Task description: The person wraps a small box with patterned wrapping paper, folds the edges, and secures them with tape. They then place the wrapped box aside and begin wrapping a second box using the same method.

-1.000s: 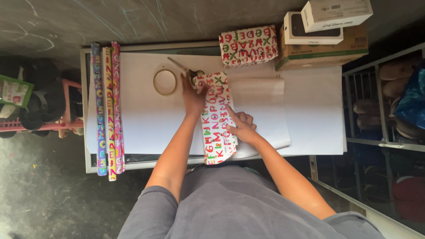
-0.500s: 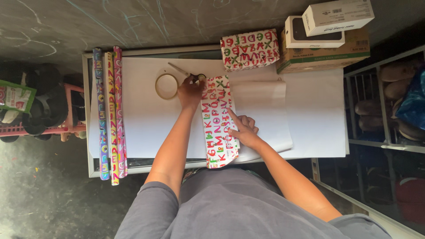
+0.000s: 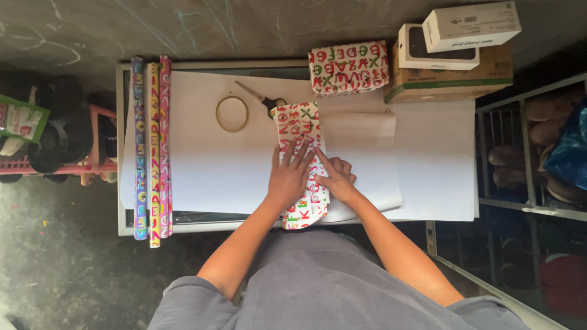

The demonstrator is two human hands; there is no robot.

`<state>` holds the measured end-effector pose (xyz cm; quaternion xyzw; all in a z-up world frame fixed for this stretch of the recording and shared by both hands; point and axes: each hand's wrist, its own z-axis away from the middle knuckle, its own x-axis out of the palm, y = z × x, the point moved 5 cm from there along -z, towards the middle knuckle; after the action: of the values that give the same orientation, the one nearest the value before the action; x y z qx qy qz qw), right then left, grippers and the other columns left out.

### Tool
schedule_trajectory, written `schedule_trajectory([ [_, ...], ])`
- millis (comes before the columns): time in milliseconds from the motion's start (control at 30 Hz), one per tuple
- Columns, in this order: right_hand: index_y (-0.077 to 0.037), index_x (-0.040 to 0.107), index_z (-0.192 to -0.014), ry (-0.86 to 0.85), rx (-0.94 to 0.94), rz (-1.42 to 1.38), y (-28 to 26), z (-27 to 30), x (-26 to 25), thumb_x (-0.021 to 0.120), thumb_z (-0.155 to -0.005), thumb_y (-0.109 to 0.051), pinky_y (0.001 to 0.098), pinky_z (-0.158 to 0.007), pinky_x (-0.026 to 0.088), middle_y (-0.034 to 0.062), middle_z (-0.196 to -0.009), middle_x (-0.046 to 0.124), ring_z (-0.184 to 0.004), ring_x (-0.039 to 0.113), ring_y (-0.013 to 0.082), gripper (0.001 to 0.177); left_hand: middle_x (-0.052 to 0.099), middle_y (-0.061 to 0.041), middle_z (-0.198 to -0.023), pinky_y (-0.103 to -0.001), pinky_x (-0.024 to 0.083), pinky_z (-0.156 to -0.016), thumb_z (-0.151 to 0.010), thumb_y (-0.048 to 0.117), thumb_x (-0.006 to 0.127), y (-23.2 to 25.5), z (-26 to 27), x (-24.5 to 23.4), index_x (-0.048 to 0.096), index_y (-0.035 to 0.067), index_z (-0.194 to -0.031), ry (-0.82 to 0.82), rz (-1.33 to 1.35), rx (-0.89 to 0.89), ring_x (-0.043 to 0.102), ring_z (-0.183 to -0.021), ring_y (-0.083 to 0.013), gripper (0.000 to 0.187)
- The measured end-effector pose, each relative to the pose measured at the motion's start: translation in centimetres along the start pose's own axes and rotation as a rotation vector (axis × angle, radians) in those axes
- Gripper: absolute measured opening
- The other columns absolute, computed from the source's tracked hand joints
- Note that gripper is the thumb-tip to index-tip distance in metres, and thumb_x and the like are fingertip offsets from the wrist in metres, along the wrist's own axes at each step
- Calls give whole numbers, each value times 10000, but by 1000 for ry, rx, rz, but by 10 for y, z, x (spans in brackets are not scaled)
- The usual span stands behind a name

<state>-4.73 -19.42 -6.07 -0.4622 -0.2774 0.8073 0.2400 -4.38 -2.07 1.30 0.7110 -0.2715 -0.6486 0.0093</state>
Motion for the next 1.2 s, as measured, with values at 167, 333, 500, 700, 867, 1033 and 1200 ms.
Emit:
schedule_trajectory([
  [167,-325,231,-1616,157,89,-138,-1,5,-6,745,-776,-406,490,-1109,228,80,-1315,538,-1300,385,289,988,316,-40,-1662,-665,278,-1146,-990,303,540,8,-3,-8,530,187,-1500,-3,106,-23,250,-1534,-328,523],
  [333,-146,580,-1369,204,127,-418,-4,15,-10,830,-776,-354,385,-1139,371,109,-1386,498,-1378,415,261,676,324,-11,-1663,-679,349,-1110,-977,353,573,6,-4,-7,533,240,-1484,-36,132,-81,232,-1554,-312,521],
  [500,-114,654,-1270,250,106,-412,-11,21,-12,815,-788,-343,377,-1143,353,107,-1371,532,-1383,405,253,558,327,-12,-1661,-684,360,-1092,-956,386,592,7,-7,-5,525,267,-1497,-39,118,-83,237,-1549,-313,559],
  [700,-111,661,-1292,296,-8,-286,-11,24,-8,785,-846,-337,384,-1175,330,45,-1277,646,-1365,432,261,515,341,-4,-1652,-675,361,-1100,-955,428,594,8,-6,-7,518,290,-1499,-21,113,-102,273,-1538,-306,566],
  [867,-115,536,-1444,362,7,-97,-20,25,0,716,-904,-296,487,-1147,289,64,-1310,576,-1338,434,286,597,337,1,-1653,-654,356,-1122,-961,429,586,8,-4,-8,513,283,-1507,-15,107,-104,278,-1533,-305,570],
  [1033,-55,297,-1578,541,-292,117,-62,35,-2,578,-869,-180,572,-1154,219,167,-1596,330,-1474,264,391,772,323,5,-1675,-634,369,-1138,-1019,318,507,9,-5,-8,506,266,-1522,0,22,-64,260,-1544,-293,505],
  [1200,-106,202,-1635,229,-234,381,-66,26,4,459,-989,-229,635,-1167,133,77,-1728,143,-1584,149,352,705,300,16,-1683,-610,394,-1114,-1019,312,479,9,-4,-7,486,189,-1510,-52,21,-79,230,-1550,-271,506],
])
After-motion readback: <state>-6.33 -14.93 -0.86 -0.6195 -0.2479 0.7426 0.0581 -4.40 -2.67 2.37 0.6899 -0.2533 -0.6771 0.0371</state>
